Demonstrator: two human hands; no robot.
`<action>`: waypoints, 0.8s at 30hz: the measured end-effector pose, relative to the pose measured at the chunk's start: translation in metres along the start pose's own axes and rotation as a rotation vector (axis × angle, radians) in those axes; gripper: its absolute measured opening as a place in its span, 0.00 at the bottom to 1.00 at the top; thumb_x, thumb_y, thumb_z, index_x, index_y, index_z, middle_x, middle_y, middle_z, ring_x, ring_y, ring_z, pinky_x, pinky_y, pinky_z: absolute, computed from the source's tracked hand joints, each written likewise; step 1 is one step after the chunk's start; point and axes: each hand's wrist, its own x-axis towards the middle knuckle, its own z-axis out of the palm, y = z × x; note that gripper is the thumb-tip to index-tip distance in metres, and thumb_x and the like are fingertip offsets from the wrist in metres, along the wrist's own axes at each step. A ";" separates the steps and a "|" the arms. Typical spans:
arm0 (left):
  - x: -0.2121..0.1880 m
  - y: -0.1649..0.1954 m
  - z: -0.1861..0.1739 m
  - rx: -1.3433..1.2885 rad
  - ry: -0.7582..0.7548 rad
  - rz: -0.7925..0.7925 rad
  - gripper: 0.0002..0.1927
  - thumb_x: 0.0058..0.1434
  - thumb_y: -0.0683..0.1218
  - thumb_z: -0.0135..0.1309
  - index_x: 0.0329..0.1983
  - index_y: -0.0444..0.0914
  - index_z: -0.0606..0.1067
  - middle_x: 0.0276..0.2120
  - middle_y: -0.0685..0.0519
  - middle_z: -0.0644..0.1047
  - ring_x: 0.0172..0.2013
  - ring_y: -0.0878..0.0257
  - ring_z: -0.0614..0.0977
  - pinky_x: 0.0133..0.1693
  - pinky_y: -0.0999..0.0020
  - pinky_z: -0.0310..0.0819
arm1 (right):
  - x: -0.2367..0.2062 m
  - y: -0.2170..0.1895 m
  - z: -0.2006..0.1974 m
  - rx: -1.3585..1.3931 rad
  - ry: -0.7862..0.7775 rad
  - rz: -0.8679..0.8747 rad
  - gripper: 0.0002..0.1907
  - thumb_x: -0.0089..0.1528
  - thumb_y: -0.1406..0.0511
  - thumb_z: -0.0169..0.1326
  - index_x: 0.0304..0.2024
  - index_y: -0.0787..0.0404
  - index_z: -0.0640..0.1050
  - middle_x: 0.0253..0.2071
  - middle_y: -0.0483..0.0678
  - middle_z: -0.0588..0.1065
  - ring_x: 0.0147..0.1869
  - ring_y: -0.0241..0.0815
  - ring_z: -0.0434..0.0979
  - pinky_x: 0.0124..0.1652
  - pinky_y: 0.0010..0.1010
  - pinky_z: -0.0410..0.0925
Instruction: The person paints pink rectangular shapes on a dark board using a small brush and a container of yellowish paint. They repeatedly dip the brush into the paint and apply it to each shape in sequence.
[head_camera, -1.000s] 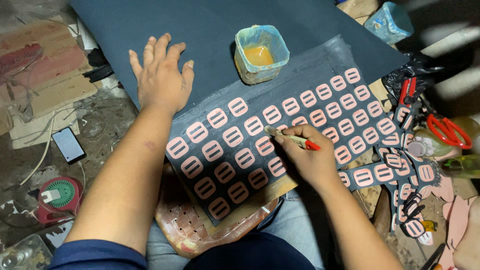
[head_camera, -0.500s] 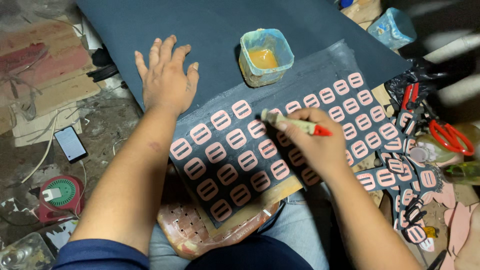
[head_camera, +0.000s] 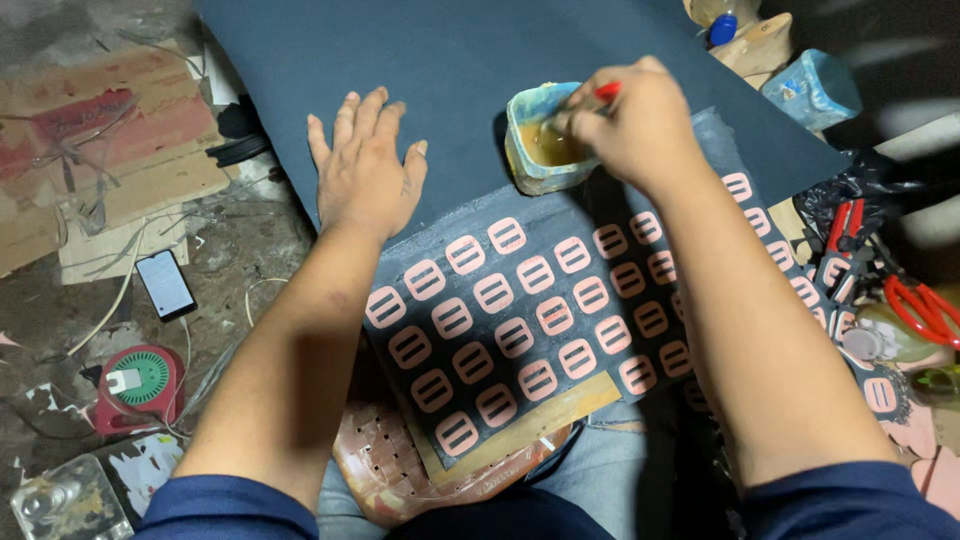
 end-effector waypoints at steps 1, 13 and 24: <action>0.000 0.000 0.000 -0.001 0.018 0.009 0.28 0.67 0.57 0.49 0.65 0.38 0.70 0.70 0.48 0.63 0.71 0.48 0.56 0.68 0.37 0.33 | -0.007 -0.001 -0.008 0.047 0.062 0.022 0.10 0.60 0.63 0.68 0.38 0.63 0.83 0.33 0.54 0.77 0.42 0.47 0.75 0.38 0.39 0.70; -0.027 0.005 -0.023 -0.014 -0.059 0.025 0.25 0.73 0.55 0.48 0.68 0.41 0.70 0.67 0.47 0.66 0.70 0.49 0.61 0.71 0.50 0.46 | -0.187 -0.073 0.007 0.860 -0.120 0.654 0.08 0.63 0.67 0.60 0.37 0.65 0.74 0.30 0.50 0.80 0.31 0.36 0.80 0.33 0.26 0.72; -0.049 0.009 -0.050 0.078 -0.224 -0.009 0.30 0.73 0.59 0.33 0.76 0.48 0.57 0.76 0.53 0.50 0.75 0.57 0.47 0.71 0.49 0.29 | -0.195 -0.106 0.017 0.423 -0.079 0.429 0.12 0.62 0.61 0.62 0.35 0.63 0.77 0.26 0.48 0.79 0.30 0.36 0.79 0.33 0.28 0.71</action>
